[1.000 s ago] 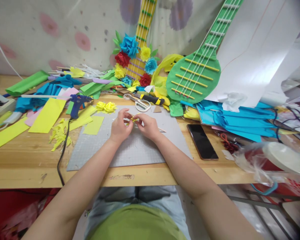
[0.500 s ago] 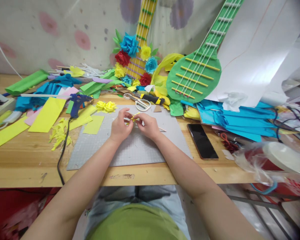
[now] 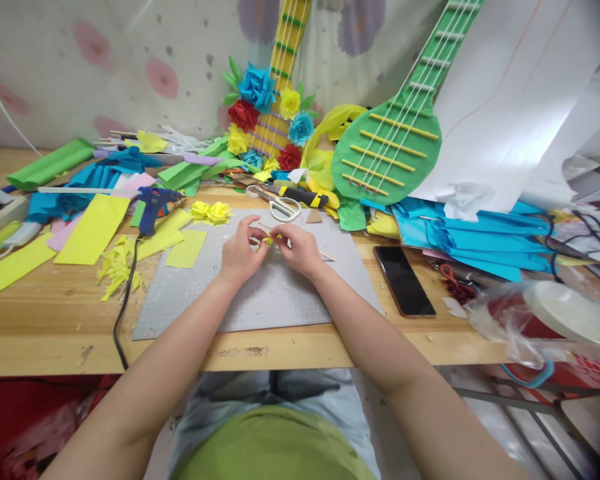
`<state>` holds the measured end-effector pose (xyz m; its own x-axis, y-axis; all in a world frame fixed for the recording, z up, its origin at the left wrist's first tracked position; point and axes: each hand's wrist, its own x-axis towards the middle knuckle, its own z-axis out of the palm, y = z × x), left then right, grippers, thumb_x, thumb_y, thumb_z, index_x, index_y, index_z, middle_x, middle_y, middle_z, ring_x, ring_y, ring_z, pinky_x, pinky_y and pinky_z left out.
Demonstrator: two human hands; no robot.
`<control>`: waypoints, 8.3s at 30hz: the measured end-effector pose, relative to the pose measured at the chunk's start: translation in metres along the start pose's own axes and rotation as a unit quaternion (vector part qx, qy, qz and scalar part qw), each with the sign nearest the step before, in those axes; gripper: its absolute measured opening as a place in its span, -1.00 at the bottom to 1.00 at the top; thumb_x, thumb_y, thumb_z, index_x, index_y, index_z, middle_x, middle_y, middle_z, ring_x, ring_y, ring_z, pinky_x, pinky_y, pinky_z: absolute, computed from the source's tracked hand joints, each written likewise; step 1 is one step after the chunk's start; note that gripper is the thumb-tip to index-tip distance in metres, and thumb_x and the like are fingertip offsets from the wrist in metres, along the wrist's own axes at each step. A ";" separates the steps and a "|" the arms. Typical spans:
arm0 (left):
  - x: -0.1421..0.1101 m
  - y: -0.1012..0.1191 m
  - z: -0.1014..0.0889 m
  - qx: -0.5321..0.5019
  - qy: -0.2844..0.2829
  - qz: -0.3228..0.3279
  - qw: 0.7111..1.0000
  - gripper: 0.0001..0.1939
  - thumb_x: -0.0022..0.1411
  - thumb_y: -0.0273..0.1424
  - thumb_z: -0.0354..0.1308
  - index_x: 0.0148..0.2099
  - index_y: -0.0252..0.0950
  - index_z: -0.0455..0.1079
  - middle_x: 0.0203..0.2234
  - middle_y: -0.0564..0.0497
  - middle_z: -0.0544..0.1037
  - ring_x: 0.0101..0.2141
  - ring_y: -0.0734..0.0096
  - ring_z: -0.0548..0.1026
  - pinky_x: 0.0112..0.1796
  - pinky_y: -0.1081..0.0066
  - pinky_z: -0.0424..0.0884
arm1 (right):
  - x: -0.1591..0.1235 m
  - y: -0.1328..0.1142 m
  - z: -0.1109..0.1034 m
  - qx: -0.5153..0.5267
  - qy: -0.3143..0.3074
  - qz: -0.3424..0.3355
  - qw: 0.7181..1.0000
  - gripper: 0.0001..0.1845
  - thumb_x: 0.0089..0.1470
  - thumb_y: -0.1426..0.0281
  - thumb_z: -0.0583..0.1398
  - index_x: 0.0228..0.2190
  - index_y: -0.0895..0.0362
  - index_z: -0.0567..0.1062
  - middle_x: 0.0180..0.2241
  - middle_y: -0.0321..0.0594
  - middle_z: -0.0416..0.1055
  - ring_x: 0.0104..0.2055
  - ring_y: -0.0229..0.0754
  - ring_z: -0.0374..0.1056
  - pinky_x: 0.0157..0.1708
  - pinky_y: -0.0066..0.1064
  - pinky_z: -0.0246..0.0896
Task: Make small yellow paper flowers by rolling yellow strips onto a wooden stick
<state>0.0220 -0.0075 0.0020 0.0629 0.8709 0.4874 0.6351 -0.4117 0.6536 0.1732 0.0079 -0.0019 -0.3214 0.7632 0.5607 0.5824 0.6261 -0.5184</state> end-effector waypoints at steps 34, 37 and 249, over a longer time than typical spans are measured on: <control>0.002 -0.019 0.007 -0.297 -0.114 -0.203 0.926 -0.37 -0.12 -0.36 0.18 0.00 -0.23 -0.01 -0.54 0.17 0.40 -0.61 0.64 0.32 -0.53 0.55 0.24 | -0.005 0.005 -0.011 0.053 -0.126 0.079 0.988 -0.82 0.00 0.43 0.04 -0.29 0.07 0.34 -0.35 -0.32 0.43 -0.36 -0.31 0.30 -0.32 -0.46 0.12; 0.003 -0.020 0.005 -0.284 -0.132 -0.196 0.929 -0.33 -0.13 -0.36 0.20 0.02 -0.22 -0.02 -0.55 0.17 0.42 -0.61 0.64 0.33 -0.52 0.55 0.25 | -0.003 0.004 -0.012 0.035 -0.123 0.100 0.987 -0.84 0.03 0.40 0.04 -0.29 0.09 0.33 -0.36 -0.29 0.44 -0.37 -0.29 0.31 -0.34 -0.46 0.11; 0.006 -0.022 -0.011 0.214 -0.087 0.129 0.964 -0.80 0.07 -0.24 0.09 -0.38 -0.25 0.43 -0.46 -0.01 0.42 -0.36 0.36 0.34 -0.31 0.33 0.20 | -0.002 -0.005 0.000 -0.104 -0.155 0.048 0.981 -0.86 0.09 0.43 0.04 -0.34 0.16 0.38 -0.33 -0.20 0.32 -0.28 -0.25 0.23 -0.28 -0.46 0.08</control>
<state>0.0001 0.0037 -0.0029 0.3656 0.8018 0.4728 0.8384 -0.5043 0.2067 0.1714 0.0030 -0.0004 -0.4495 0.8495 0.2761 0.7504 0.5268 -0.3992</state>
